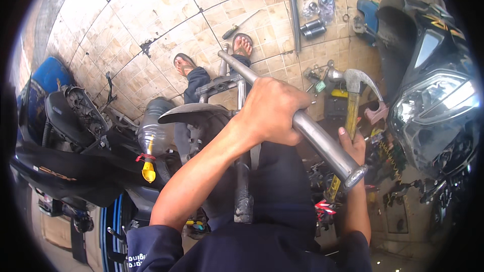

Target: The person works on motorcycle front fork components, using a hammer and a metal rod to drive internal parts into a fork tube while sitting on the floor.

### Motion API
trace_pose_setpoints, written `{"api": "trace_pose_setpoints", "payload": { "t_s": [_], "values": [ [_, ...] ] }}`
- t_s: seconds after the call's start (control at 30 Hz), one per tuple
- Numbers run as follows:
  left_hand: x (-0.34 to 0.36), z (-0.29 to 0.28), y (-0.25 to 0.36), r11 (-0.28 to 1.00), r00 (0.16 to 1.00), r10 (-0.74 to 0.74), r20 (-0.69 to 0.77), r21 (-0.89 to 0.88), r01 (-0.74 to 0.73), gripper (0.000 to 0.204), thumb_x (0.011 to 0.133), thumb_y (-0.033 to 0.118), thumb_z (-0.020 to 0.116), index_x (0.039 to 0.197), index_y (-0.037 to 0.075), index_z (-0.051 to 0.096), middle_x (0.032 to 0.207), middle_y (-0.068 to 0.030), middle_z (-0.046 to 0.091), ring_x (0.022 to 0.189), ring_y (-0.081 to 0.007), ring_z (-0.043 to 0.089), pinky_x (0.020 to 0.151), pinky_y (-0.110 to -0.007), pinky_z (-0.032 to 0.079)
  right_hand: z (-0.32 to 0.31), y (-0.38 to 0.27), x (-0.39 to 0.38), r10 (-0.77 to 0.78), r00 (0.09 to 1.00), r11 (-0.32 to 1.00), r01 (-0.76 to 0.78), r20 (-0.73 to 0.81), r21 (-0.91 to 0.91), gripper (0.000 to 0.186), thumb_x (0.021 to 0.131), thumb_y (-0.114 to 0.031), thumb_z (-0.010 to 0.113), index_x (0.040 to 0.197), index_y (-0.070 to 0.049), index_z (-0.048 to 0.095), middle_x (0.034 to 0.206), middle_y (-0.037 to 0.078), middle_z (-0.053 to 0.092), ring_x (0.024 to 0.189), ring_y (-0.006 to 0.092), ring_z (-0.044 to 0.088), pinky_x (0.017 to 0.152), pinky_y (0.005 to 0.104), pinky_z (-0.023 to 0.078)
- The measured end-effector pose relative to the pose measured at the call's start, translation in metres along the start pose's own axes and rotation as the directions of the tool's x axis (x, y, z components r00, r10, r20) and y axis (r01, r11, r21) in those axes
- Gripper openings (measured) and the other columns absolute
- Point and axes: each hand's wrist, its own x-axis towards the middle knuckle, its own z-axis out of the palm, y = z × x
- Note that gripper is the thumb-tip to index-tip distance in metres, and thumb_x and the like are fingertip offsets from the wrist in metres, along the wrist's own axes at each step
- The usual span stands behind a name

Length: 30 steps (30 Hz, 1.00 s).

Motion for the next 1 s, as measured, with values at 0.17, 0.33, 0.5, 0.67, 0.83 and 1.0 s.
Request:
{"api": "trace_pose_setpoints", "payload": {
  "t_s": [0.17, 0.33, 0.5, 0.67, 0.83, 1.0],
  "values": [
    [0.004, 0.013, -0.008, 0.999, 0.999, -0.033, 0.02, -0.022, 0.034, 0.018, 0.049, 0.016, 0.068, 0.06, 0.009, 0.056, 0.058, -0.01, 0.058, 0.057, -0.033, 0.063, 0.051, -0.042, 0.047, 0.004, 0.014, 0.002, 0.084, 0.996, 0.992, -0.087, 0.036, 0.091, 0.023, 0.098, -0.025, 0.066, 0.088, -0.006, 0.058, 0.066, -0.006, 0.048, 0.056, 0.0031, 0.041, 0.05, 0.0242, 0.032],
    [0.006, 0.018, -0.016, 0.994, 0.996, -0.075, 0.043, -0.074, 0.078, 0.016, 0.05, 0.012, 0.069, 0.062, 0.007, 0.059, 0.057, -0.0105, 0.058, 0.055, -0.0325, 0.062, 0.051, -0.04, 0.048, 0.013, 0.005, 0.003, 0.09, 0.994, 0.991, -0.096, 0.065, 0.092, 0.023, 0.098, -0.025, 0.065, 0.087, -0.006, 0.057, 0.068, -0.006, 0.048, 0.059, 0.0032, 0.041, 0.052, 0.0241, 0.033],
    [0.01, 0.016, -0.014, 0.986, 0.993, -0.12, -0.01, -0.114, 0.118, 0.014, 0.052, 0.01, 0.069, 0.062, 0.006, 0.059, 0.056, -0.0117, 0.058, 0.052, -0.0326, 0.061, 0.05, -0.038, 0.047, 0.002, 0.024, 0.012, -0.057, 0.978, 0.998, 0.059, 0.202, -0.005, 0.023, 0.102, -0.016, 0.053, 0.119, -0.001, 0.048, 0.062, 0.002, 0.047, 0.048, 0.0091, 0.047, 0.043, 0.0252, 0.038],
    [0.015, 0.01, -0.011, 0.984, 0.994, -0.101, -0.034, -0.152, 0.095, 0.014, 0.053, 0.009, 0.069, 0.062, 0.006, 0.059, 0.056, -0.0126, 0.057, 0.052, -0.0332, 0.06, 0.049, -0.038, 0.046, 0.007, 0.014, 0.011, -0.029, 0.99, 1.0, 0.027, 0.137, 0.016, 0.023, 0.099, -0.026, 0.062, 0.097, -0.004, 0.057, 0.071, -0.003, 0.053, 0.061, 0.0055, 0.047, 0.053, 0.0259, 0.04],
    [0.018, 0.005, -0.007, 0.98, 0.992, -0.111, -0.065, -0.175, 0.099, 0.013, 0.055, 0.008, 0.068, 0.062, 0.005, 0.058, 0.056, -0.0128, 0.056, 0.051, -0.0336, 0.06, 0.049, -0.037, 0.046, 0.008, 0.013, 0.013, 0.132, 0.979, 0.991, -0.131, 0.158, -0.018, 0.026, 0.106, -0.026, 0.047, 0.093, -0.004, 0.052, 0.066, -0.001, 0.043, 0.054, 0.0087, 0.041, 0.049, 0.0266, 0.038],
    [0.018, 0.0, -0.011, 0.977, 0.987, -0.137, -0.081, -0.178, 0.121, 0.014, 0.062, 0.007, 0.069, 0.059, 0.004, 0.055, 0.054, -0.0136, 0.053, 0.05, -0.0339, 0.058, 0.048, -0.038, 0.044, 0.007, 0.01, 0.01, 0.141, 0.983, 0.984, -0.152, 0.12, 0.088, 0.029, 0.098, -0.031, 0.064, 0.101, -0.003, 0.058, 0.075, -0.001, 0.054, 0.064, 0.0077, 0.05, 0.057, 0.026, 0.043]
  ]
}}
